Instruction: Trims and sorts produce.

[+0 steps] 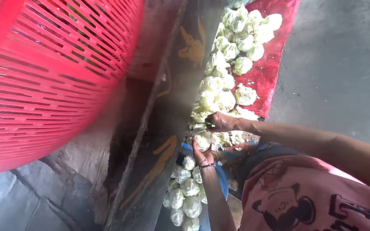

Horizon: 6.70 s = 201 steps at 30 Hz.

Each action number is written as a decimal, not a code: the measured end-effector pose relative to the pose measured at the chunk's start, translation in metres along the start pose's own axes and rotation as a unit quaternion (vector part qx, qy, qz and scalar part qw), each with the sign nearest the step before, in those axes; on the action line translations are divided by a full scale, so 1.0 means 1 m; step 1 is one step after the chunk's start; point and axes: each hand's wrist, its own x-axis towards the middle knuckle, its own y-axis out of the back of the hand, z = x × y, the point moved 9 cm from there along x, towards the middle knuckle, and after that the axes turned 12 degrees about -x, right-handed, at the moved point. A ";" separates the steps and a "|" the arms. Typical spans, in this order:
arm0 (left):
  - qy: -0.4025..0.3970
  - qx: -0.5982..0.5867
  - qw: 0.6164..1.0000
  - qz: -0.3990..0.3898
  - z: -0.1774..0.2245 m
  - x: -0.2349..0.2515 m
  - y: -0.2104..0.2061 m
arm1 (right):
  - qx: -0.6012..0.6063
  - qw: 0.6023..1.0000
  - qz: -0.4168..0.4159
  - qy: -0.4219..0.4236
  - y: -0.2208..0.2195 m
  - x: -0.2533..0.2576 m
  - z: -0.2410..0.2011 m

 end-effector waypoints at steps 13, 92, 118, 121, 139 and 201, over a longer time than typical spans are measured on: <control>0.045 0.184 0.982 -0.022 0.009 0.010 0.031 | -0.077 0.993 -0.032 -0.080 0.018 0.025 0.058; -0.160 0.265 0.920 -0.242 0.079 -0.022 -0.004 | 0.147 0.975 -0.163 -0.025 -0.010 0.012 -0.020; 0.032 -0.027 0.993 -0.109 0.037 0.002 0.021 | 0.069 0.979 0.028 -0.188 0.041 0.038 0.062; -0.027 0.035 0.995 -0.088 0.036 -0.004 0.015 | 0.217 0.942 -0.078 -0.244 -0.001 0.008 0.046; -0.125 0.117 0.971 -0.167 0.072 -0.035 -0.047 | 0.625 0.753 -0.202 -0.032 -0.022 -0.040 0.032; -0.097 -0.157 0.979 -0.081 0.005 -0.043 0.014 | 0.049 0.995 0.082 -0.034 -0.031 -0.059 -0.016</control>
